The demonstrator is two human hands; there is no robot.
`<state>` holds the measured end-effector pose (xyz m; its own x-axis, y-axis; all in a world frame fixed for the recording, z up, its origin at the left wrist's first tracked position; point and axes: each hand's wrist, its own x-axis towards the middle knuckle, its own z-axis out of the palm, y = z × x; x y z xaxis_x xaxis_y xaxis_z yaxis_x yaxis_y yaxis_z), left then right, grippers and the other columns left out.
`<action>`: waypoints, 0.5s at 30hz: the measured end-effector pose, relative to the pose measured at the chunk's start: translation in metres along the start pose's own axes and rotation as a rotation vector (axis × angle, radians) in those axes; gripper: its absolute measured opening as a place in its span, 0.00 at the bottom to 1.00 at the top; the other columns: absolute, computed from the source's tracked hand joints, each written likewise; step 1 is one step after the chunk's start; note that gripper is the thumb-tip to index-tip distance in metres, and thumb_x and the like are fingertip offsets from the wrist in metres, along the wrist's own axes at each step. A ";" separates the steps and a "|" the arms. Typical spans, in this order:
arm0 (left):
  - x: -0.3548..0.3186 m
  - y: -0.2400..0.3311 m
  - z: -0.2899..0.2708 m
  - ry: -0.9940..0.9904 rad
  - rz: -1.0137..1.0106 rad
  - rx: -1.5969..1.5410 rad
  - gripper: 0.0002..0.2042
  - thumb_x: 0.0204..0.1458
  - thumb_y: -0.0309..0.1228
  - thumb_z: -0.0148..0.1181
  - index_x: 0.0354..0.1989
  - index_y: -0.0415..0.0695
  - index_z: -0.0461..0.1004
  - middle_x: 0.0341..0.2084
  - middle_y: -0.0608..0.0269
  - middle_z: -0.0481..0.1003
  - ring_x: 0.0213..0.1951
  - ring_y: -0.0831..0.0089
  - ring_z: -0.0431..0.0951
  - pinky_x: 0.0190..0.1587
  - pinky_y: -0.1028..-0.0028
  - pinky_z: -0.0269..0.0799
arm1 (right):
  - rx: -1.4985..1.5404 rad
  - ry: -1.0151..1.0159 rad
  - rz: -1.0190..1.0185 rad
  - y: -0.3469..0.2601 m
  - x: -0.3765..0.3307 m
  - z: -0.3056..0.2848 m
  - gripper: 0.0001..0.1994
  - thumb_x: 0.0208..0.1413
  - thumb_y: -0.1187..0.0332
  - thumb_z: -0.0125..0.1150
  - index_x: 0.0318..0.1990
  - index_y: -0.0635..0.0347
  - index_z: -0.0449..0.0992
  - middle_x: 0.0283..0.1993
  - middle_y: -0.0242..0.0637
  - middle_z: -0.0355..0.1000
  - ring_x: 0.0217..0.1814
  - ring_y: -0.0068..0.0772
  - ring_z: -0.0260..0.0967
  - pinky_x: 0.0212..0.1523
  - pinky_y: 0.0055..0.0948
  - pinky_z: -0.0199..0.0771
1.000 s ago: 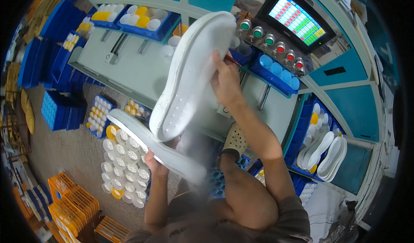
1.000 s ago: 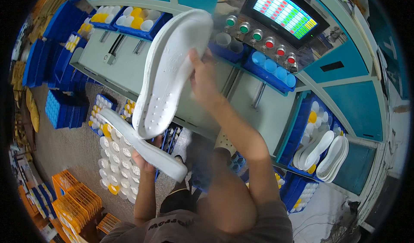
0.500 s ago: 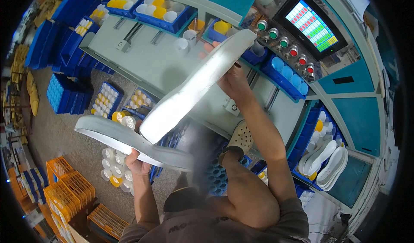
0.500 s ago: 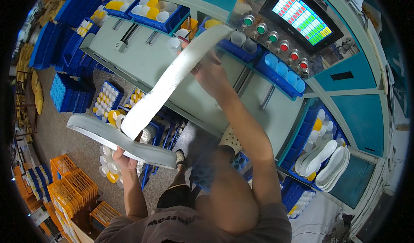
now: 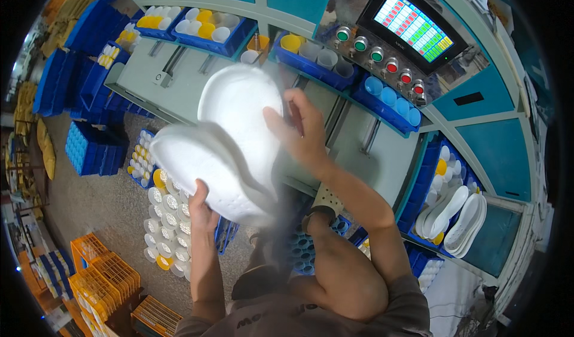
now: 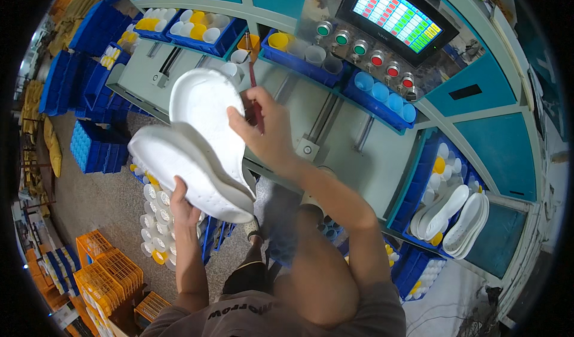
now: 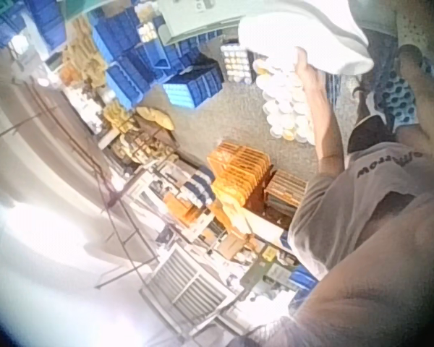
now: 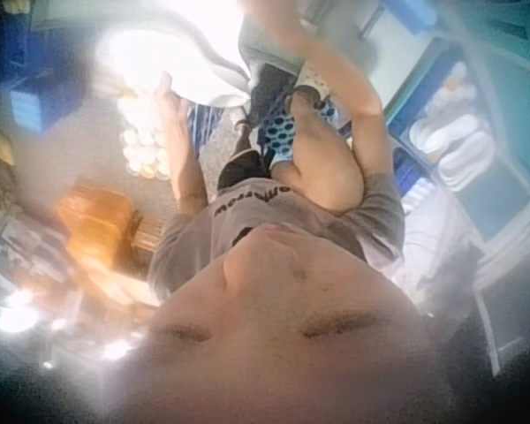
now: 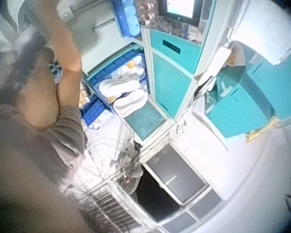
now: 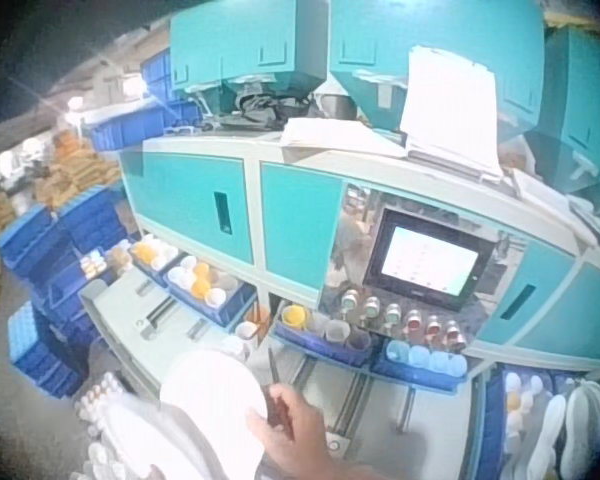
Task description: The person repeatedly picks up white slipper-like footwear, uses a red pen to mark or point at features on the soles, and interacts with a touchscreen control panel. They stack inspected items and place them into blue and yellow crates. The person also walks through the warehouse area carrying stacks of the footwear.
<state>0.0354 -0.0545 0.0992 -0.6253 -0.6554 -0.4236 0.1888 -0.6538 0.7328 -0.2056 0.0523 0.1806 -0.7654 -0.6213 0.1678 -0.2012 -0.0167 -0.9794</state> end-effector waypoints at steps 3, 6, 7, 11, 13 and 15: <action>0.019 -0.010 0.011 -0.031 -0.028 -0.060 0.34 0.63 0.41 0.57 0.70 0.33 0.52 0.64 0.45 0.65 0.62 0.52 0.70 0.64 0.55 0.67 | -0.050 -0.079 -0.183 -0.013 -0.008 -0.002 0.16 0.55 0.62 0.71 0.41 0.62 0.72 0.28 0.31 0.73 0.27 0.14 0.65 0.28 0.20 0.65; 0.029 -0.017 0.010 -0.091 -0.113 -0.082 0.31 0.65 0.45 0.54 0.67 0.34 0.59 0.58 0.48 0.73 0.56 0.56 0.76 0.61 0.58 0.72 | 0.014 -0.209 -0.109 -0.020 -0.007 -0.008 0.17 0.58 0.59 0.69 0.44 0.62 0.72 0.31 0.31 0.72 0.29 0.15 0.66 0.29 0.19 0.65; 0.030 -0.019 0.008 -0.081 -0.158 -0.062 0.31 0.64 0.45 0.54 0.67 0.33 0.59 0.57 0.47 0.73 0.55 0.55 0.77 0.60 0.58 0.72 | 0.045 -0.231 -0.109 -0.022 -0.006 -0.010 0.17 0.58 0.59 0.68 0.45 0.62 0.72 0.32 0.31 0.72 0.30 0.15 0.67 0.29 0.19 0.66; 0.037 -0.026 -0.003 -0.133 -0.353 -0.066 0.30 0.61 0.43 0.57 0.63 0.30 0.62 0.52 0.44 0.76 0.50 0.53 0.80 0.56 0.57 0.76 | 0.108 -0.353 -0.021 -0.030 -0.009 -0.017 0.14 0.56 0.70 0.67 0.47 0.59 0.72 0.35 0.27 0.70 0.33 0.16 0.65 0.34 0.20 0.63; 0.042 -0.027 -0.002 -0.192 -0.455 -0.103 0.30 0.58 0.41 0.57 0.63 0.29 0.63 0.51 0.43 0.76 0.49 0.52 0.80 0.55 0.56 0.77 | 0.148 -0.378 -0.016 -0.029 -0.010 -0.016 0.13 0.56 0.69 0.67 0.47 0.59 0.72 0.37 0.30 0.71 0.36 0.18 0.67 0.36 0.21 0.66; 0.041 -0.025 0.005 -0.121 -0.503 -0.160 0.31 0.51 0.38 0.56 0.60 0.29 0.65 0.49 0.40 0.76 0.47 0.48 0.80 0.53 0.52 0.77 | 0.129 -0.376 -0.080 -0.024 -0.009 -0.017 0.12 0.59 0.68 0.64 0.48 0.60 0.72 0.41 0.33 0.71 0.40 0.20 0.71 0.39 0.23 0.69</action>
<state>0.0010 -0.0636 0.0665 -0.7490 -0.2051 -0.6300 -0.0490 -0.9311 0.3614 -0.2042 0.0714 0.2047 -0.4683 -0.8570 0.2149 -0.1545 -0.1601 -0.9749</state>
